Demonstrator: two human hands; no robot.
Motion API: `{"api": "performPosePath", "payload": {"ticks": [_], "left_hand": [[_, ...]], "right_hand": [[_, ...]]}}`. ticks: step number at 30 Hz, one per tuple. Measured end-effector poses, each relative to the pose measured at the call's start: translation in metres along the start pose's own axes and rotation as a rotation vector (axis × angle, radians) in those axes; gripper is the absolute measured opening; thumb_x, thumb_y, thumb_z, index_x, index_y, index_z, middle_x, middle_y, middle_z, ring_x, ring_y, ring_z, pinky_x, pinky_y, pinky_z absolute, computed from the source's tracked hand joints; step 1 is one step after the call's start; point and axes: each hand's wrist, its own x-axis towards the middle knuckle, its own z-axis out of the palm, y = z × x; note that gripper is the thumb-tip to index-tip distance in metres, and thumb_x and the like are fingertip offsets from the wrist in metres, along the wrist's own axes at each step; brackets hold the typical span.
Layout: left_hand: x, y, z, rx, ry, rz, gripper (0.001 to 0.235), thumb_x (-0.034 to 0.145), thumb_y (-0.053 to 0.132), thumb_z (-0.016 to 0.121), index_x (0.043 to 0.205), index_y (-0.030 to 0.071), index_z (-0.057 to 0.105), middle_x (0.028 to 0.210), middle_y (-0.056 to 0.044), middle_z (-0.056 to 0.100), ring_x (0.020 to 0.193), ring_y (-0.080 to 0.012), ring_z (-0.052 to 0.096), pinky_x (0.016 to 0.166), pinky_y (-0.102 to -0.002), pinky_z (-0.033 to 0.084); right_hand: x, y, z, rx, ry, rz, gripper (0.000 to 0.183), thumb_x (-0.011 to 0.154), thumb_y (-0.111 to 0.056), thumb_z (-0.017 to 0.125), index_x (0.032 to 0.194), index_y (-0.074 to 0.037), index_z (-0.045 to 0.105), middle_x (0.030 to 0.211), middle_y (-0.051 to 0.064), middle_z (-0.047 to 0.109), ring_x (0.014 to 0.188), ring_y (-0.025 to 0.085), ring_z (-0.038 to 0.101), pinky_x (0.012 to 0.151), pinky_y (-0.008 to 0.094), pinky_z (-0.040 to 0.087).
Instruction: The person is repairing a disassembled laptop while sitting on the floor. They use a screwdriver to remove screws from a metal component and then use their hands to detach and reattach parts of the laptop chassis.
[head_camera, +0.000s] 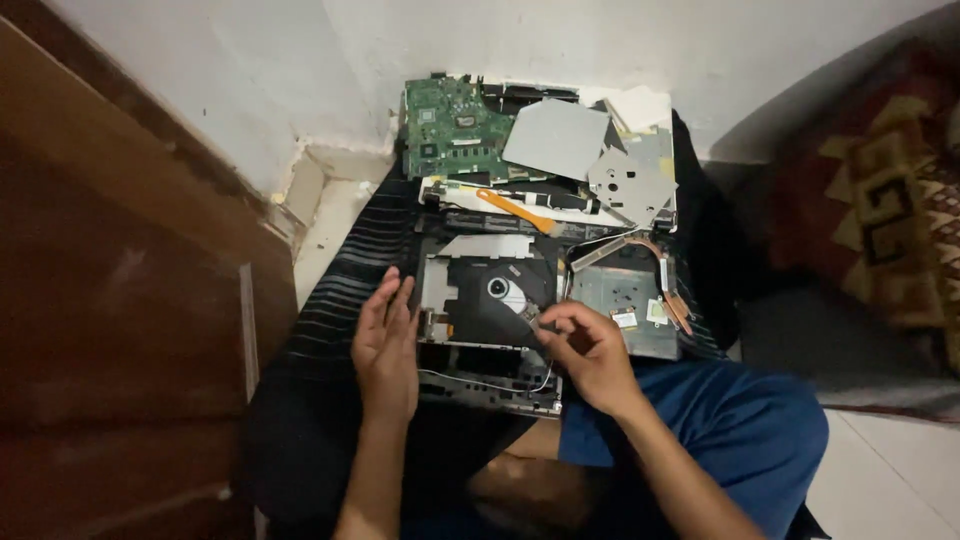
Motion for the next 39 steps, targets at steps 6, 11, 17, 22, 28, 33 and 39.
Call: {"api": "performPosePath", "payload": {"ticks": [6,11,17,22,28,33,39], "left_hand": [[0.015,0.004,0.013,0.010,-0.013,-0.249,0.057,0.098,0.014,0.063,0.148,-0.006,0.045,0.129,-0.023,0.066,0.100,-0.0280,0.071,0.077,-0.033,0.061],[0.034,0.052,0.057,0.189,-0.142,-0.130,0.052,0.098,0.021,0.063,0.141,-0.006,0.054,0.116,-0.027,0.071,0.091,-0.0319,0.077,0.071,-0.041,0.068],[0.044,0.093,0.071,0.214,-0.214,0.004,0.048,0.102,0.019,0.058,0.141,-0.007,0.051,0.115,-0.021,0.070,0.095,-0.0308,0.076,0.077,-0.047,0.068],[0.040,0.074,0.054,0.229,-0.181,-0.052,0.047,0.102,0.018,0.058,0.143,-0.006,0.051,0.114,-0.019,0.071,0.094,-0.0259,0.076,0.080,-0.044,0.068],[0.042,0.080,0.045,0.212,-0.143,-0.061,0.049,0.102,0.022,0.060,0.142,-0.005,0.053,0.113,-0.018,0.070,0.092,-0.0240,0.075,0.077,-0.042,0.069],[0.041,0.101,0.058,0.259,-0.169,0.001,0.045,0.102,0.022,0.063,0.140,0.000,0.057,0.118,-0.013,0.071,0.098,-0.0191,0.074,0.080,-0.039,0.069],[0.040,0.106,0.075,0.326,-0.330,0.159,0.039,0.106,0.016,0.060,0.141,0.000,0.058,0.123,-0.015,0.072,0.108,-0.0181,0.069,0.092,-0.042,0.066]], "right_hand": [[0.016,-0.044,-0.005,0.092,0.059,0.083,0.019,0.089,0.002,0.075,0.108,0.001,0.074,0.080,0.009,0.072,0.062,0.013,0.069,0.061,0.028,0.058],[0.049,-0.060,-0.021,0.069,0.009,-0.053,0.023,0.091,0.007,0.072,0.112,0.000,0.067,0.085,0.011,0.069,0.065,0.018,0.072,0.061,0.031,0.061],[0.062,-0.060,-0.048,0.334,0.073,-0.157,0.038,0.096,0.009,0.065,0.130,0.000,0.049,0.097,0.011,0.061,0.074,0.020,0.073,0.060,0.032,0.066],[0.055,-0.021,-0.068,0.383,0.131,-0.048,0.042,0.095,0.005,0.066,0.134,0.003,0.051,0.096,0.015,0.071,0.073,0.019,0.074,0.059,0.028,0.066],[0.062,-0.017,-0.073,0.318,0.111,-0.031,0.044,0.094,0.007,0.066,0.136,0.004,0.054,0.095,0.018,0.070,0.076,0.020,0.072,0.062,0.033,0.067],[0.062,-0.015,-0.073,0.384,0.145,-0.013,0.045,0.093,0.000,0.068,0.137,0.004,0.057,0.108,0.018,0.072,0.085,0.021,0.075,0.068,0.032,0.068],[0.062,0.011,-0.111,0.350,0.222,-0.058,0.041,0.095,-0.002,0.069,0.135,-0.002,0.060,0.110,0.016,0.073,0.085,0.022,0.076,0.063,0.032,0.068]]}}
